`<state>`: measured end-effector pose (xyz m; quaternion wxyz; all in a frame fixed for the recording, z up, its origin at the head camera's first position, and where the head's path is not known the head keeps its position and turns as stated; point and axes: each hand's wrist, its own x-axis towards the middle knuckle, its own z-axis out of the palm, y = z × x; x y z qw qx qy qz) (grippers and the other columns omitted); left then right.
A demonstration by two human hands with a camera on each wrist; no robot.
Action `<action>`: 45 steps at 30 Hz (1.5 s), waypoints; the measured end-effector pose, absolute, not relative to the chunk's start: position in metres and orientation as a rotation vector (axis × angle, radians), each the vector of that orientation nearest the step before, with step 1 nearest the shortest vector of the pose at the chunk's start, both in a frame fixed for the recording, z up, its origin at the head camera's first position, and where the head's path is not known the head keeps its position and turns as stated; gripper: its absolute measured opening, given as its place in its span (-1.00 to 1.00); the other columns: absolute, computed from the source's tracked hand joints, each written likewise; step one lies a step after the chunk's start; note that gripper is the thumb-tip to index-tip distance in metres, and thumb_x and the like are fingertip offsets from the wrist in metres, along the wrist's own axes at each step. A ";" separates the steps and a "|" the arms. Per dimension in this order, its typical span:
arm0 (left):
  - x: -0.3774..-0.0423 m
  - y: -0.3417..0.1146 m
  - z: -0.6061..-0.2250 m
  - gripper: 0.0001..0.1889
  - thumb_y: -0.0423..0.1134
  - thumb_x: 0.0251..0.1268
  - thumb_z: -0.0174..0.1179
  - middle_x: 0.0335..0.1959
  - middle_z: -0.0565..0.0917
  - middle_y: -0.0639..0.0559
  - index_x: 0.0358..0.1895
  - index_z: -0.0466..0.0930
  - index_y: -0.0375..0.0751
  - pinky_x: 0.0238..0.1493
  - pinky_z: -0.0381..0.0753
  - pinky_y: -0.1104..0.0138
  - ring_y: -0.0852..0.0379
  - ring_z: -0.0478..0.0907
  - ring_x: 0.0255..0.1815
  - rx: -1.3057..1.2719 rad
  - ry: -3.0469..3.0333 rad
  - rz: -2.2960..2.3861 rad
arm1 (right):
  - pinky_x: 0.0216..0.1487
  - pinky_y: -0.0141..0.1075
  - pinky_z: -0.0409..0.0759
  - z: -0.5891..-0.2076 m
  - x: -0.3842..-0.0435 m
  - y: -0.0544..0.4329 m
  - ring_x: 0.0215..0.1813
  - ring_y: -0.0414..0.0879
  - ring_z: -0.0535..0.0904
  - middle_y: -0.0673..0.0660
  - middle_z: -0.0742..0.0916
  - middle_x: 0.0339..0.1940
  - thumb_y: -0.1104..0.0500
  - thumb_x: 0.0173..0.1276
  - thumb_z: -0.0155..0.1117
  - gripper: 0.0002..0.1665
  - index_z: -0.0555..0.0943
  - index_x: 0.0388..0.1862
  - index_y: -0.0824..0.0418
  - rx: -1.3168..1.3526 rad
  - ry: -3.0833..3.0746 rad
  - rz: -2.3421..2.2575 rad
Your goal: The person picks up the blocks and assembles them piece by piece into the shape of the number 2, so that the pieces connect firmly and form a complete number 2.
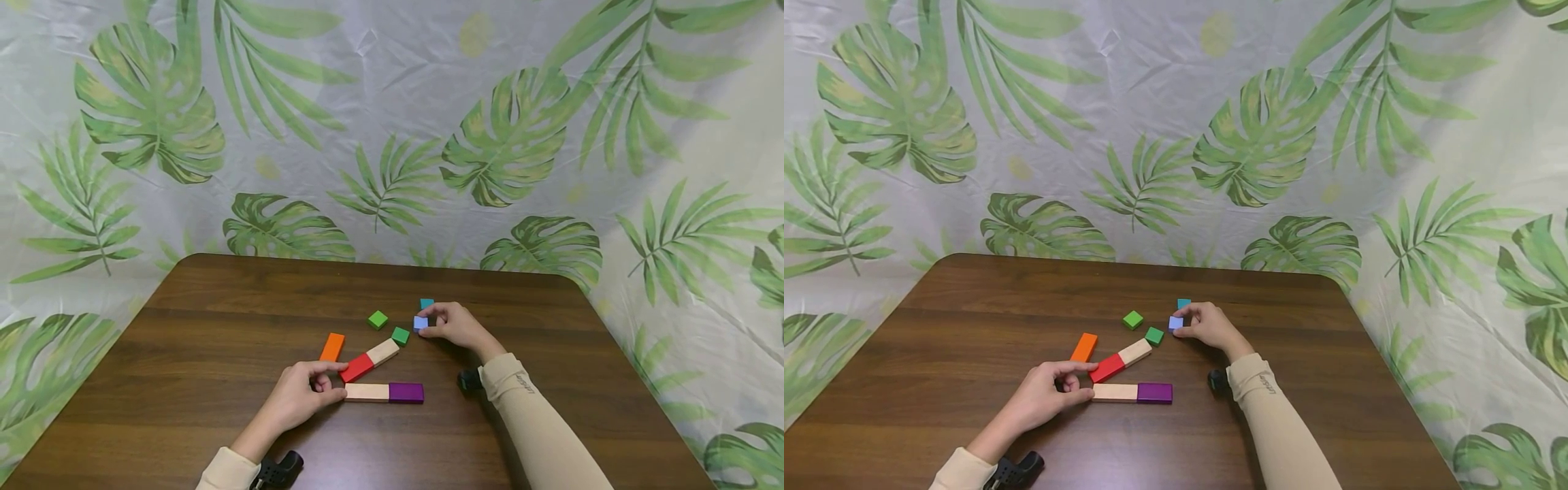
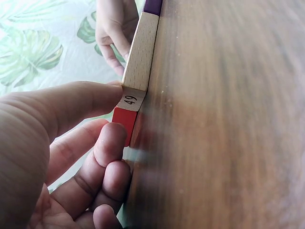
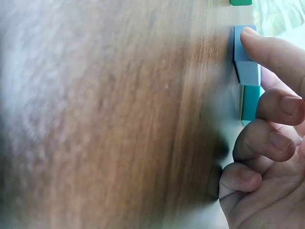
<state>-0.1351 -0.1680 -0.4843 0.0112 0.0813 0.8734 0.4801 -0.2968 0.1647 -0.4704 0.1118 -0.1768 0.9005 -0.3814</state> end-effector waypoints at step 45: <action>-0.134 -0.168 -0.484 -0.64 -0.20 0.17 0.62 -0.59 0.56 0.20 0.06 0.84 -0.07 -0.40 0.38 0.46 0.32 0.42 -0.51 0.263 2.732 1.492 | -0.51 -0.39 0.21 -0.473 -0.306 0.142 -0.59 -0.21 0.25 -0.07 0.42 -0.68 0.14 0.35 0.59 -0.58 0.77 0.16 0.14 -0.593 2.634 -1.129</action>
